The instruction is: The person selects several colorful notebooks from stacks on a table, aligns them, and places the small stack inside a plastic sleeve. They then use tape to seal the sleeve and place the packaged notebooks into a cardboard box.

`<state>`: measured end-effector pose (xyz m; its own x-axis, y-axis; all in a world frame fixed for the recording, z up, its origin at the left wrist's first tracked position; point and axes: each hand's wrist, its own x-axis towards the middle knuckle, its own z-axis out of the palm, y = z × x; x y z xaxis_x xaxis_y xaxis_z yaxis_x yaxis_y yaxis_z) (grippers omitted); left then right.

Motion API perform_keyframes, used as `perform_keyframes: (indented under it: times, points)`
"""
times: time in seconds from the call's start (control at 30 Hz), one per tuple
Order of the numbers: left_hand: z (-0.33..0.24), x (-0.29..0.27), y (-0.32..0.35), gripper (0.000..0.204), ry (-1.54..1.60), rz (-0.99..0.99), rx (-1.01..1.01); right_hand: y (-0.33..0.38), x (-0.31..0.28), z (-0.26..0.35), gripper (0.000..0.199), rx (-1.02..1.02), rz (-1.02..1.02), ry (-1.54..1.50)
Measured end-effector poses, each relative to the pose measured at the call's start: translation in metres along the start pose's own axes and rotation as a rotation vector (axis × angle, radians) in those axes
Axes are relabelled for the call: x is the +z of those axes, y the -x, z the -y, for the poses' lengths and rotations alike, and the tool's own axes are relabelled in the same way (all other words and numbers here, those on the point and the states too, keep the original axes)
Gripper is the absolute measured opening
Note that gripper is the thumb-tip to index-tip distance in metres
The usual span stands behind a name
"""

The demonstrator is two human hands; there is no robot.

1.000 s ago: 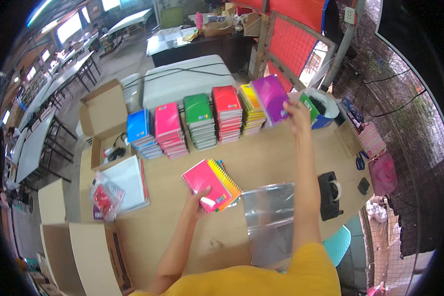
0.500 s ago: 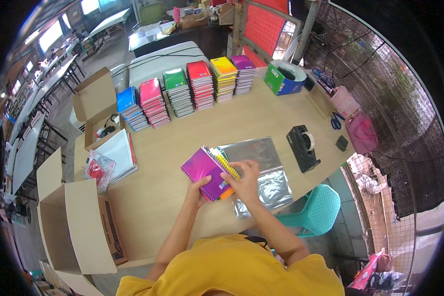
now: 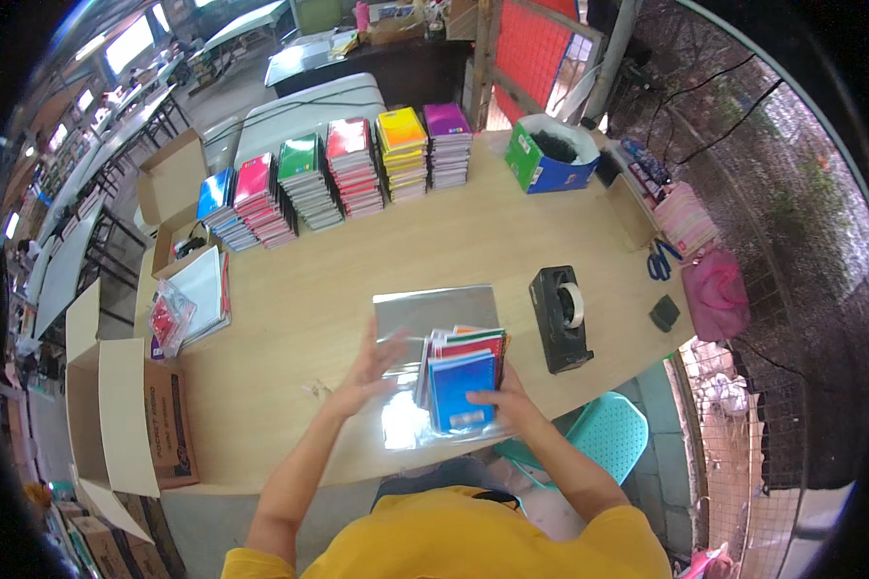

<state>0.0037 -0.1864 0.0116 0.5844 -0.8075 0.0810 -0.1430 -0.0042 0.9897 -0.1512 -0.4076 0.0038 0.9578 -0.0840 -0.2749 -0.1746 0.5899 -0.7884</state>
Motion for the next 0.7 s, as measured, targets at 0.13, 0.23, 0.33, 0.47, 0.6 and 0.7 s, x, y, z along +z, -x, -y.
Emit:
perform_keyframes:
  times: [0.13, 0.23, 0.33, 0.47, 0.6, 0.7]
  points:
    - [0.021, 0.055, -0.04, 0.109, 0.174, -0.272, -0.119, -0.068, -0.044, -0.004, 0.105, -0.294, 0.009, 0.524]
    - [0.052, 0.047, -0.055, 0.112, -0.059, -0.397, 0.183, -0.11, -0.046, 0.004, 0.115, -0.522, 0.117, 0.575]
    - [0.092, 0.057, -0.06, 0.12, 0.116, -0.42, 0.063, -0.126, -0.053, -0.025, 0.124, -0.489, 0.122, 0.465]
    - [0.099, 0.073, -0.074, 0.13, 0.131, -0.568, 0.151, -0.137, -0.058, -0.048, 0.134, -0.555, -0.009, 0.469]
    - [0.073, 0.079, -0.078, 0.138, 0.344, -0.632, 0.076, -0.135, -0.056, -0.051, 0.138, -0.569, -0.021, 0.353]
    - [0.117, 0.075, -0.071, 0.134, 0.133, -0.648, 0.078, -0.137, -0.045, -0.049, 0.135, -0.49, -0.016, 0.324]
